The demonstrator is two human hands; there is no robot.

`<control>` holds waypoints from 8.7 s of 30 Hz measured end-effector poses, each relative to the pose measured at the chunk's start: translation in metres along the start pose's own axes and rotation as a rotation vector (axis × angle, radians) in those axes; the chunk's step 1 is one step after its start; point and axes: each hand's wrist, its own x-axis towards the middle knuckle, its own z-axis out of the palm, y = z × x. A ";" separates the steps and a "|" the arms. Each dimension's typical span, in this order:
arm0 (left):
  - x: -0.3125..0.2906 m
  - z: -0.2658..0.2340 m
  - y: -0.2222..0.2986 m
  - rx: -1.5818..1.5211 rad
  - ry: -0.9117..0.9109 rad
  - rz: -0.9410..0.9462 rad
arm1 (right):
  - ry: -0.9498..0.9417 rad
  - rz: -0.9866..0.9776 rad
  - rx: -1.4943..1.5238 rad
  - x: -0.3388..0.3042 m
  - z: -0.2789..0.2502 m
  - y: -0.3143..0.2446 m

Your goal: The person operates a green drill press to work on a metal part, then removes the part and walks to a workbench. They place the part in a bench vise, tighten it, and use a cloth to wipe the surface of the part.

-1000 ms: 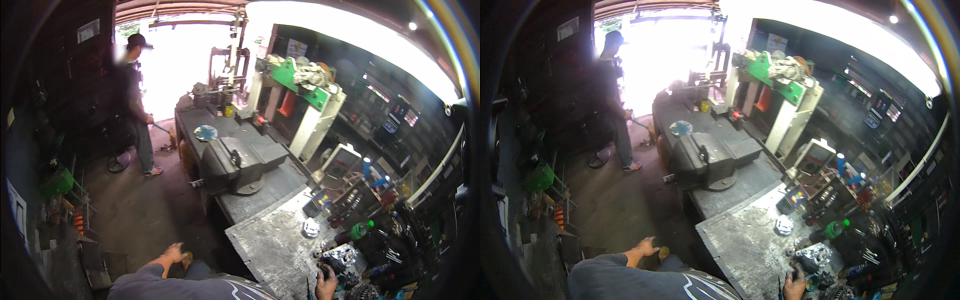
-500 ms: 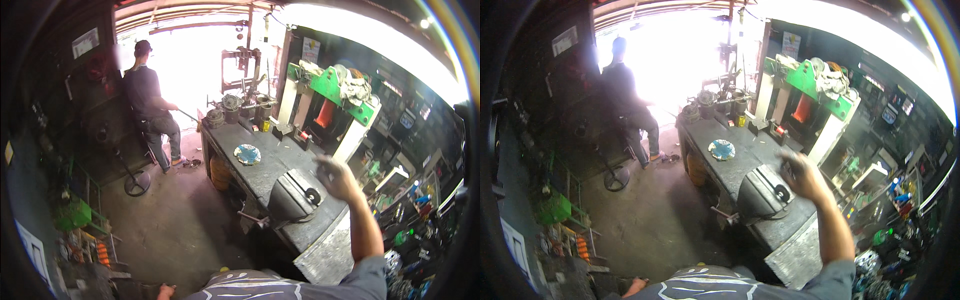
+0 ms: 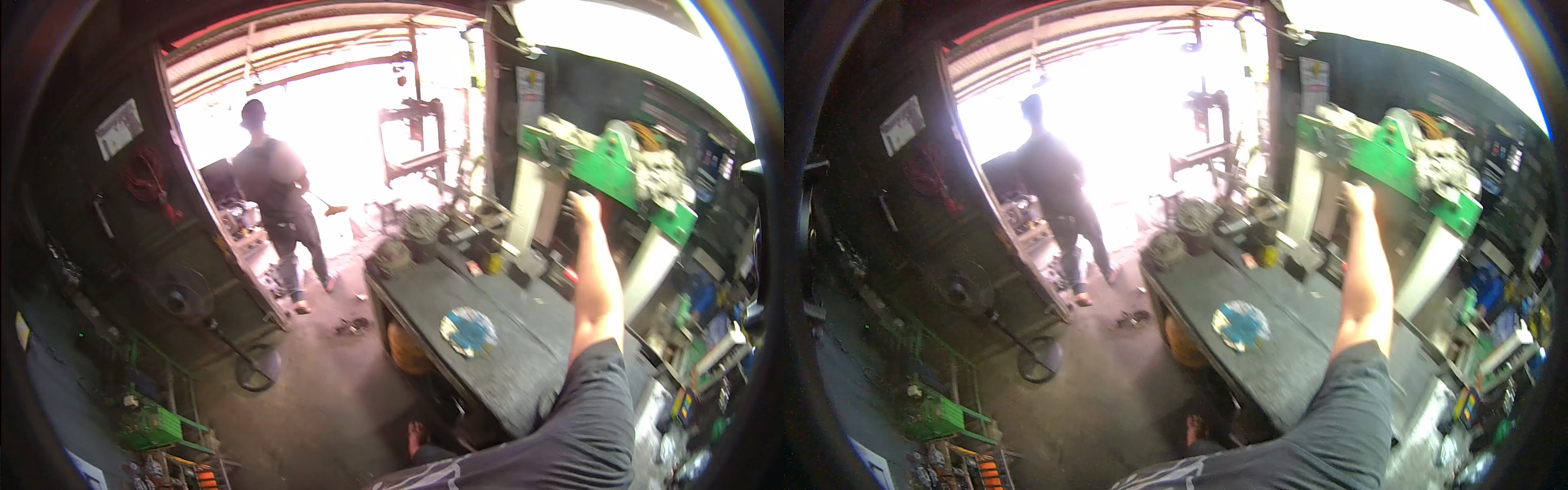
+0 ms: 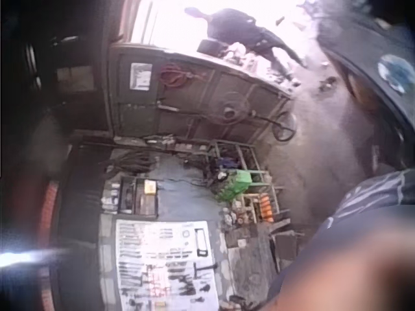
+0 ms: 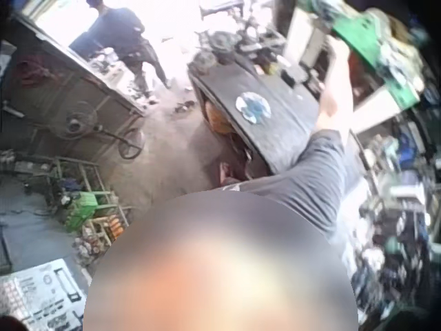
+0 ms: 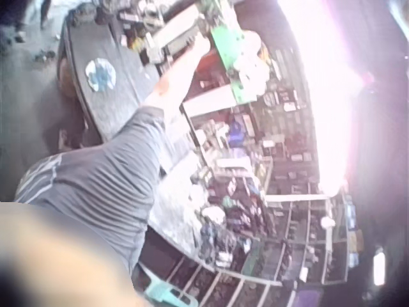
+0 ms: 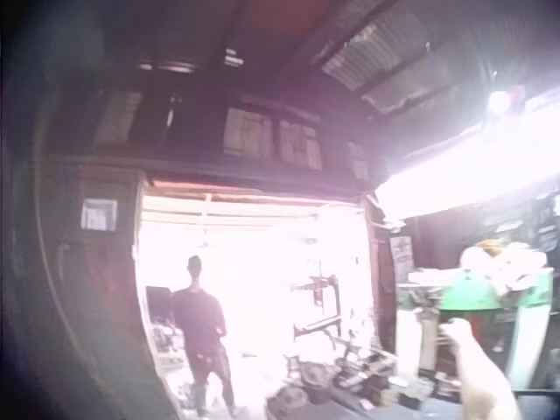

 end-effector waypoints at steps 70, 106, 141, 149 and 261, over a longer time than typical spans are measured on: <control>-0.358 0.067 0.567 0.138 -0.717 2.392 | 0.499 0.024 -0.975 -0.766 -0.202 -0.053; -0.373 0.126 0.608 0.402 -0.933 2.375 | 0.560 0.464 -1.504 -0.679 -0.176 -0.049; -0.373 0.124 0.602 0.403 -0.838 2.423 | 0.626 0.232 -0.956 -0.654 -0.209 -0.048; -0.370 0.125 0.602 0.374 -0.817 2.402 | 0.353 0.528 -1.320 -0.664 -0.206 -0.067; -0.369 0.128 0.611 0.345 -0.882 2.419 | 0.503 0.531 -1.241 -0.636 -0.169 -0.070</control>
